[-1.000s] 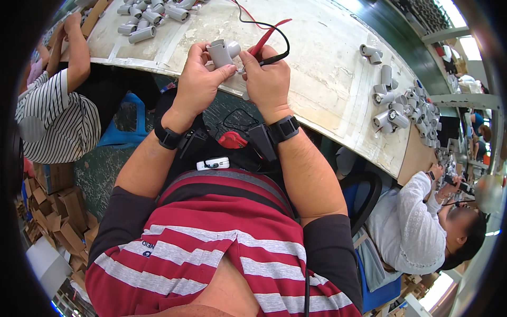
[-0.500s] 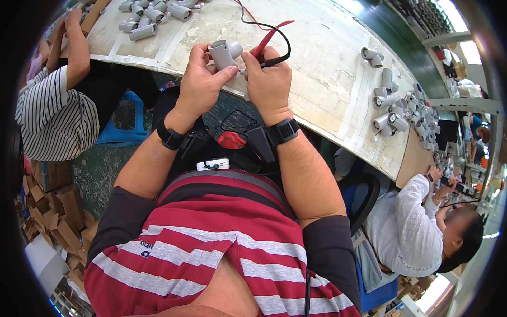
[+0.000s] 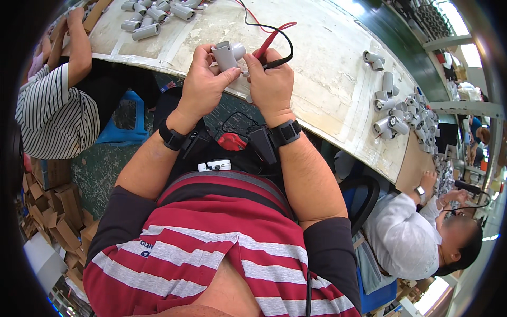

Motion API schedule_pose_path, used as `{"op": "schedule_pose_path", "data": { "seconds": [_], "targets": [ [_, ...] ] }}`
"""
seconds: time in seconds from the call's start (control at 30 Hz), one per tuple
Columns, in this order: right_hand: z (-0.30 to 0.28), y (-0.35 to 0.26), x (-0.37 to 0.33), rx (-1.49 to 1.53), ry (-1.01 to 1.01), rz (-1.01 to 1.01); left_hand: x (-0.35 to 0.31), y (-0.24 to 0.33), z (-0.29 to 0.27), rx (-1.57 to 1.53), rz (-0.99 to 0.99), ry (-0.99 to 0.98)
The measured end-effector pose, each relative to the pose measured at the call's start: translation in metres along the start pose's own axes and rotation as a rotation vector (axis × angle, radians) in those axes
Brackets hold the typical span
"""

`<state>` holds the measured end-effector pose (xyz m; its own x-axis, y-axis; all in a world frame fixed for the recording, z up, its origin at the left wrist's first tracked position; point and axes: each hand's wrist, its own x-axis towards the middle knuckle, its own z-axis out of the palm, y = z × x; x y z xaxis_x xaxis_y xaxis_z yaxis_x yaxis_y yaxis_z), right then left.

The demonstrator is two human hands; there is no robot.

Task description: Test small electronic motors using multimeter probes at an inspection station.

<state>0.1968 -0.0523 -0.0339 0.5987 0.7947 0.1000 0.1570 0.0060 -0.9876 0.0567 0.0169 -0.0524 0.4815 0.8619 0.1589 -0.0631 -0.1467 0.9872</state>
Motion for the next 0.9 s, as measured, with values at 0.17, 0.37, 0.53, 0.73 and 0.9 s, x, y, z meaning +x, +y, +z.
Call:
{"op": "schedule_pose_path", "data": {
  "seconds": [0.17,0.37,0.53,0.73,0.9],
  "targets": [
    [0.000,0.000,0.000,0.007,0.005,-0.013,0.000,-0.001,0.001,-0.027,0.013,0.008],
    [0.001,-0.004,-0.002,-0.030,0.014,-0.011,0.000,-0.003,0.000,-0.002,0.003,0.005],
    [0.001,-0.003,-0.002,-0.022,0.012,-0.015,0.000,-0.006,0.001,0.003,0.017,0.014],
    [0.000,-0.002,-0.001,-0.041,0.011,-0.027,0.001,-0.003,0.001,0.004,0.013,0.016],
    [-0.005,0.001,0.004,0.037,-0.015,0.002,0.005,0.005,0.004,-0.065,-0.011,-0.001]
  ]
}}
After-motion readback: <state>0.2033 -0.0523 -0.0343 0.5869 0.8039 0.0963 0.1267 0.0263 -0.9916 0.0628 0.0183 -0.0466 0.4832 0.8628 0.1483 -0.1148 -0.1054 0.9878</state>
